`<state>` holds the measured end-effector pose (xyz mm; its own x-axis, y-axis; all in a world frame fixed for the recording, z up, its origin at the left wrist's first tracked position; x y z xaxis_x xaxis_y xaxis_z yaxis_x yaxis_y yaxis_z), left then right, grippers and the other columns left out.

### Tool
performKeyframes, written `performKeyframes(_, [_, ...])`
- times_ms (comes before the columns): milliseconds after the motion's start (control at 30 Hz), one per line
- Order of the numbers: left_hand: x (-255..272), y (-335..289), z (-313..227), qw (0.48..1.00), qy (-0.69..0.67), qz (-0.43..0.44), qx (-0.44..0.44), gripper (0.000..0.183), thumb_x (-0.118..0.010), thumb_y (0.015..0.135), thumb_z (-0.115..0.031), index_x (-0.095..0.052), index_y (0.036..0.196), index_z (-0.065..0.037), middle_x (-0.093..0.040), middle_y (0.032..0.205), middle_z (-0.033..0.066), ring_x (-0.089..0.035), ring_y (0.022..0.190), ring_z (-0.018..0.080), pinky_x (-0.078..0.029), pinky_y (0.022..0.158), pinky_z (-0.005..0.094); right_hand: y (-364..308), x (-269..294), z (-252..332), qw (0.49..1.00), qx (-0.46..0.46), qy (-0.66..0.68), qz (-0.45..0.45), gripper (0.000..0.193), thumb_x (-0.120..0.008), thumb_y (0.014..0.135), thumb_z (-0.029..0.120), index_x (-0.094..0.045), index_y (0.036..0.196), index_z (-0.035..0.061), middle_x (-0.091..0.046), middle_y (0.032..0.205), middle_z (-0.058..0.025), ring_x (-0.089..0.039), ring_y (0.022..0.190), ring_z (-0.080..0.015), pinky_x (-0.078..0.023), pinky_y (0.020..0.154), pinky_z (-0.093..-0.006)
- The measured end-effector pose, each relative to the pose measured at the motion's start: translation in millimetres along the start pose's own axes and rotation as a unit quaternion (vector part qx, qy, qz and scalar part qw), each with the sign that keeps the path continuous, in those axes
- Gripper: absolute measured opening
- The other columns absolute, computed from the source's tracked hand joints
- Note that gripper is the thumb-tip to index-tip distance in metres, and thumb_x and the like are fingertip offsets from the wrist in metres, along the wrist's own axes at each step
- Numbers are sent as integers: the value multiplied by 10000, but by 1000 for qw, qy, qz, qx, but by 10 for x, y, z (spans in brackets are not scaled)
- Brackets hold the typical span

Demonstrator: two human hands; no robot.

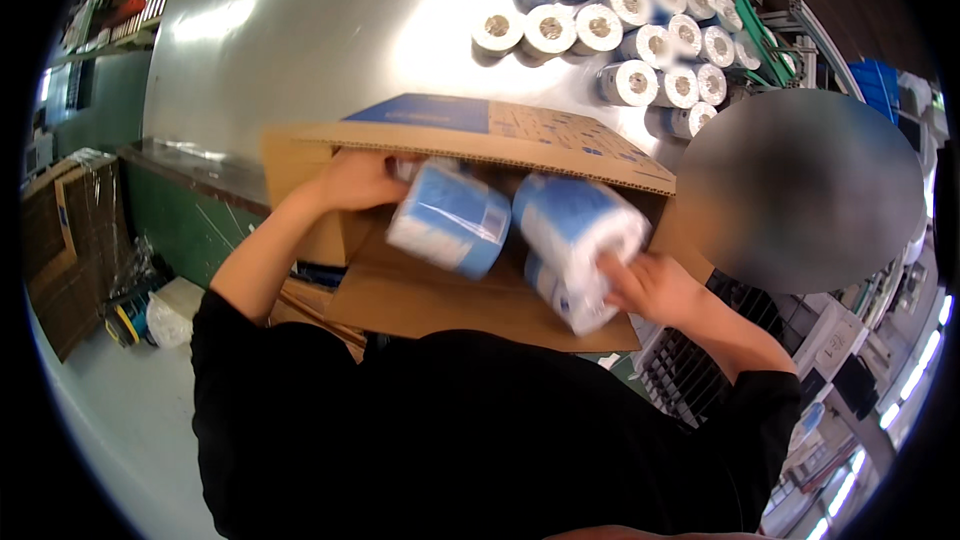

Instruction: The person packs rolls of toilet paper into cardboard boxes on a factory floor. They repeatedly pick up rolls from a metal table, place them into a box, and then move the filled box aside. The process involves handling multiple rolls and boxes in a repetitive assembly line manner.

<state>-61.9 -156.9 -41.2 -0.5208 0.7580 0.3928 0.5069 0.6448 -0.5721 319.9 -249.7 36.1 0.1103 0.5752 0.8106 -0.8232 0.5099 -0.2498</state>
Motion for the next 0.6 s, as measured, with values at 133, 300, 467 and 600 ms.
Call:
performKeyframes(133, [-651, 188, 454, 845, 521, -87, -84, 443, -701, 679, -330, -694, 1057, -99, -585, 1061, 163, -531, 1011, 324, -423, 825, 423, 698, -477, -236, 961, -221, 127, 107, 675, -687, 802, 179, -312, 1326, -21, -626, 756, -234, -633, 707, -401, -502, 585, -463])
performKeyframes(300, [-900, 531, 981, 774, 632, 13, -35, 316, -595, 797, -269, -681, 1052, -102, -514, 1170, 144, -433, 1138, 328, -353, 952, 419, 1825, -1179, -325, 959, -234, 124, 102, 639, -673, 796, 149, -302, 1278, -45, -626, 765, -263, -631, 753, -429, -524, 679, -466])
performKeyframes(467, [-644, 426, 1037, 870, 484, 86, 27, 393, -594, 856, -244, -597, 1222, -103, -533, 1230, 173, -487, 1159, 336, -391, 988, 444, 2689, -2077, -389, 946, -274, 164, 57, 791, -685, 784, 190, -219, 1390, -10, -638, 832, -270, -637, 805, -416, -522, 728, -469])
performKeyframes(600, [-174, -66, 206, 899, 360, -34, -246, 391, -651, 825, -208, -605, 1202, -112, -570, 1180, 123, -582, 1051, 291, -482, 876, 375, 2828, -2629, -508, 953, -206, 220, 0, 747, -646, 774, 142, -268, 1408, 24, -651, 867, -257, -645, 820, -399, -527, 738, -460])
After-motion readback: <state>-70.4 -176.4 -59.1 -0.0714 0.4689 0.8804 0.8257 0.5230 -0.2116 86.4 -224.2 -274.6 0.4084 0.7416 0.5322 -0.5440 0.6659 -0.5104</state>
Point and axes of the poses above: each hand's wrist, its own y-axis towards the middle knuckle, its own x-axis out of the back of the hand, z = x × y, the point moved 1 cm from there along y, towards the middle knuckle
